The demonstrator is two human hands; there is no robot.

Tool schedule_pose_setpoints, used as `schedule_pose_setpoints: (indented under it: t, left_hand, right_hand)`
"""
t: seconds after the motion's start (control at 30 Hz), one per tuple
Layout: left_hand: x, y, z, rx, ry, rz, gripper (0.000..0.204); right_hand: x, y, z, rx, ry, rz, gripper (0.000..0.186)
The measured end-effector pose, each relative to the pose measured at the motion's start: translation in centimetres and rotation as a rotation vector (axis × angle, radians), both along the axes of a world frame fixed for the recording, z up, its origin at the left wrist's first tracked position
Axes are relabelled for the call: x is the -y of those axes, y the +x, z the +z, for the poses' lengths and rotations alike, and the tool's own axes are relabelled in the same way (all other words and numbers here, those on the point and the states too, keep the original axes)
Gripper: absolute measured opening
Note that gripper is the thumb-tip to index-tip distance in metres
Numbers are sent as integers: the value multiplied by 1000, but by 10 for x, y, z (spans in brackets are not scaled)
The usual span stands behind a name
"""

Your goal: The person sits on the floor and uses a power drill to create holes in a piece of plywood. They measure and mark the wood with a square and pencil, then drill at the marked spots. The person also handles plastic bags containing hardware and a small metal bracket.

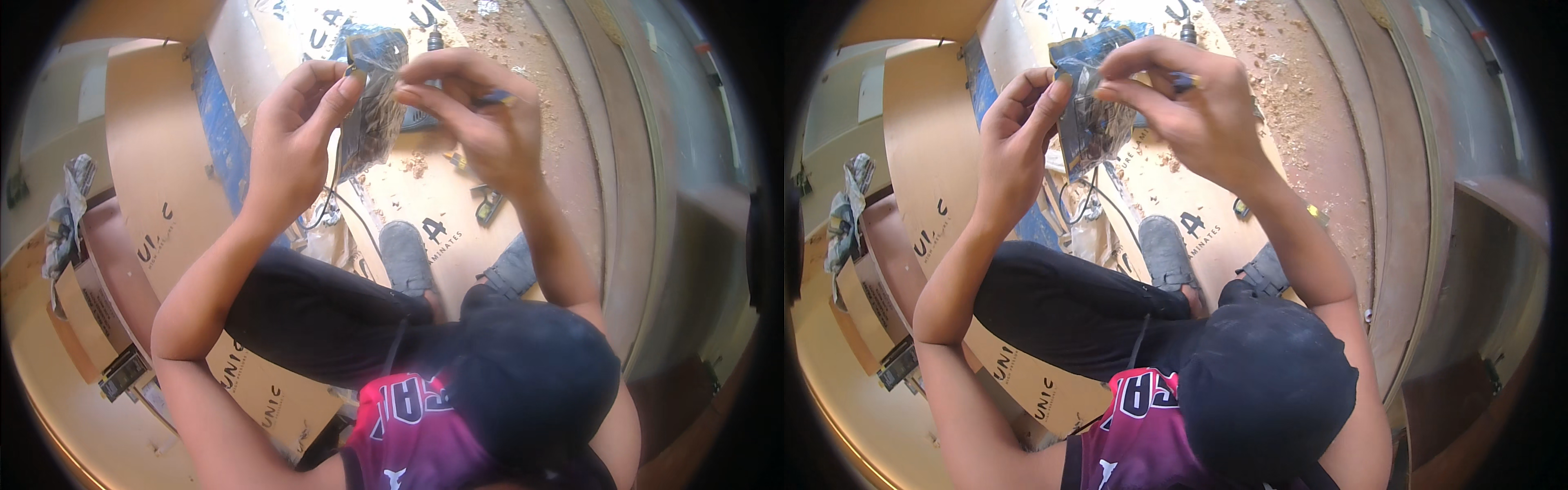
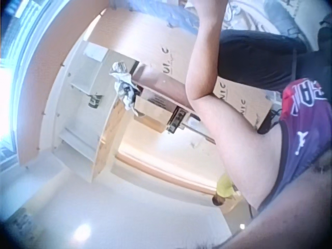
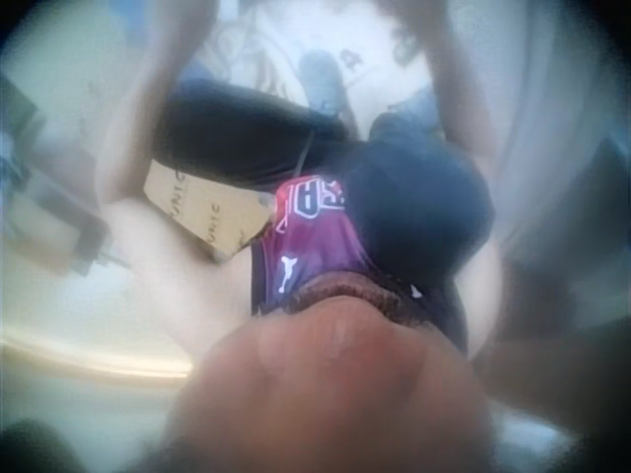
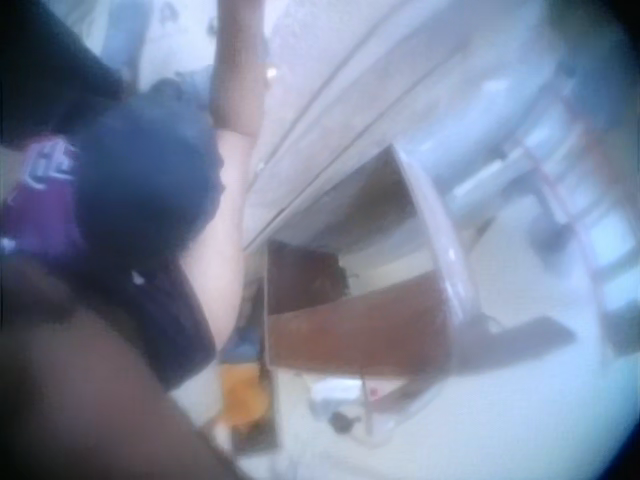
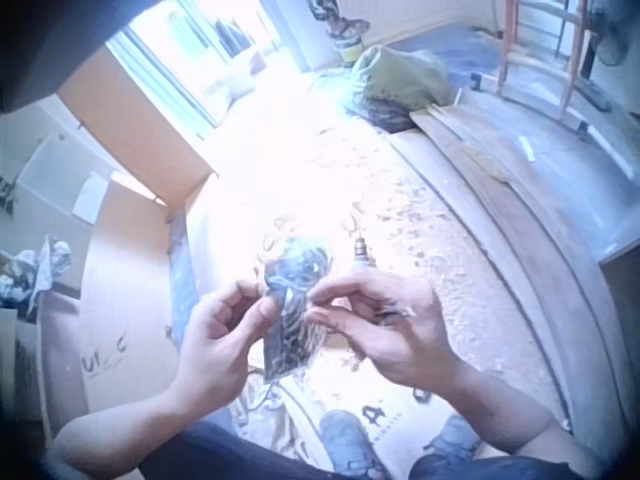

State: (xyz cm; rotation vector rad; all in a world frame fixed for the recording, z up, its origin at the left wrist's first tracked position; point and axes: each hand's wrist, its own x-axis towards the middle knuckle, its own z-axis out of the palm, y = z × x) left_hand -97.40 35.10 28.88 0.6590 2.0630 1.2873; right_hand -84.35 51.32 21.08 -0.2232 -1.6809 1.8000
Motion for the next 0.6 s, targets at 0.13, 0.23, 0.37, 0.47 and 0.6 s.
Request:
schedule_pose_setpoints:
  t: [0.13, 0.23, 0.37, 0.47, 0.6]
  left_hand:
    - [-8, 11, 4, -96, 70, -30, 22]
    - [-4, 13, 7, -200, 13, -80, 17]
    - [-2, 18, 13, -427, -10, -132, 15]
    - [2, 16, 18, -637, -50, -217, 13]
    - [4, 18, 21, -680, -42, -252, 12]
  right_hand:
    - [3, -5, 2, -9, -5, 5, 14]
    - [6, -1, 11, 74, -113, 48, 12]
    - [11, -7, 5, -4, -75, 8, 12]
    - [15, -1, 16, 34, 28, -37, 11]
    - [17, 1, 22, 38, 185, -123, 13]
